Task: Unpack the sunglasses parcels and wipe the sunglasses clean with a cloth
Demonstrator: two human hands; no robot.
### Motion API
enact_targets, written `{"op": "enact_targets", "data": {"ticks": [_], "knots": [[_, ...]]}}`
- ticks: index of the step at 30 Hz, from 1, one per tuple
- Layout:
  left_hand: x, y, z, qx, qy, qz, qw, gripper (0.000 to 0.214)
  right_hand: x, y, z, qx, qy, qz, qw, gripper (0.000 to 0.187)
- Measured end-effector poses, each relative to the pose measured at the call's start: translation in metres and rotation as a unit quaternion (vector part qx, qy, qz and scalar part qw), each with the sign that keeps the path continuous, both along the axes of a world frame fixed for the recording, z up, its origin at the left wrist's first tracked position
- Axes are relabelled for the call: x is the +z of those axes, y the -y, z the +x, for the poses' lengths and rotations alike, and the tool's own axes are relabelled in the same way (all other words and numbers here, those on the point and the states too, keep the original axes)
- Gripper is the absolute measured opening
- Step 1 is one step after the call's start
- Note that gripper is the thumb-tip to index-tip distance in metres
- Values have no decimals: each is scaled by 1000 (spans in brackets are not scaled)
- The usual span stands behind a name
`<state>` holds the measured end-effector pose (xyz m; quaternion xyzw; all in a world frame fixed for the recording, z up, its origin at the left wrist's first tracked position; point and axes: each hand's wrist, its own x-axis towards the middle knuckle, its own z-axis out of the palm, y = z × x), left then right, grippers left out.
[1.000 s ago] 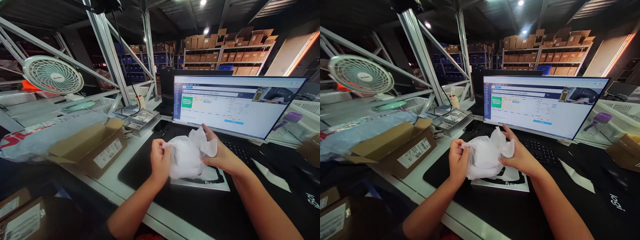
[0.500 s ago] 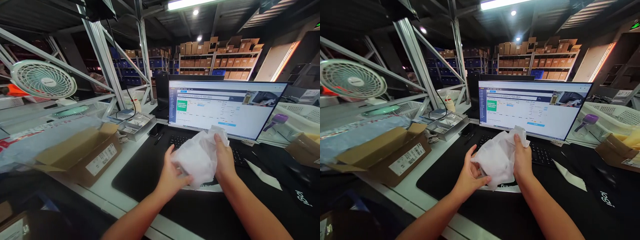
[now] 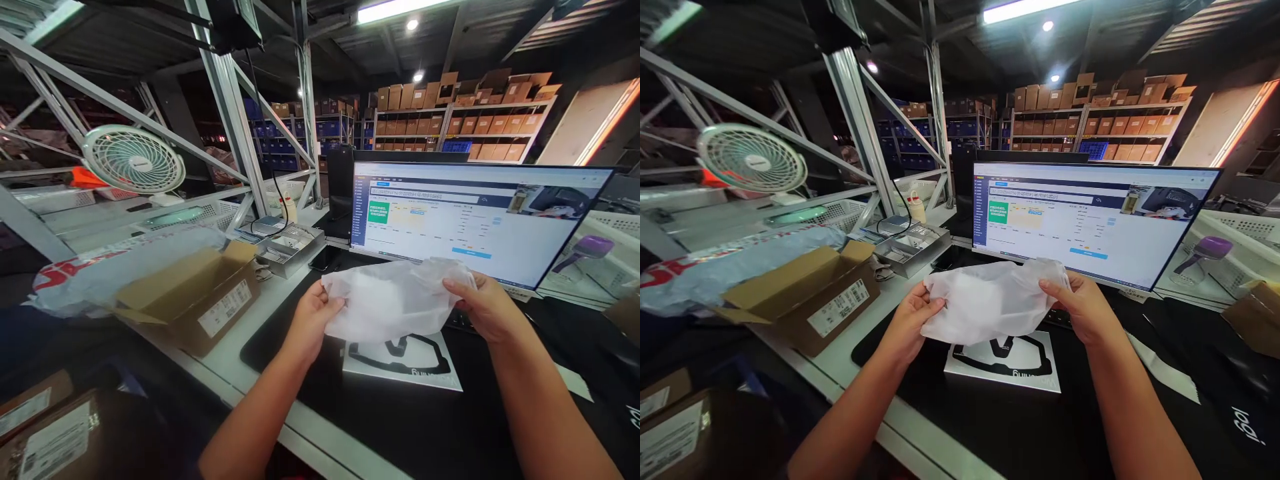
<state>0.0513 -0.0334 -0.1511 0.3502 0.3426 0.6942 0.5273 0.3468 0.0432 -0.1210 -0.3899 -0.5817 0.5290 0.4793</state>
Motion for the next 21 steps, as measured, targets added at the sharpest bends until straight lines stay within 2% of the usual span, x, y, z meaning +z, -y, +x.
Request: {"op": "enact_targets", "data": {"ticks": [3, 5, 8, 11, 13, 15, 18, 21], "knots": [[6, -7, -17, -32, 39, -41, 998, 47, 2, 0, 5, 54, 87, 4, 995, 33], [6, -9, -22, -33, 66, -53, 996, 44, 0, 0, 0, 74, 86, -10, 993, 36], [-2, -3, -16, -59, 120, -48, 990, 51, -10, 2, -22, 29, -4, -35, 999, 38], [-20, 5, 0, -74, 135, -42, 987, 69, -21, 4, -44, -28, -40, 7, 999, 40], [-30, 7, 7, -18, 102, -39, 994, 77, -23, 5, -47, -42, 4, 61, 997, 39], [-37, 4, 9, 55, 80, -33, 995, 71, -21, 4, -41, -43, 73, 90, 992, 39], [-42, -5, 5, 128, 82, -20, 988, 58, -16, 0, -25, -26, 151, 62, 986, 44], [-44, -11, 2, 164, 86, -12, 983, 53, -15, -3, -21, 0, 209, 55, 976, 43]]}}
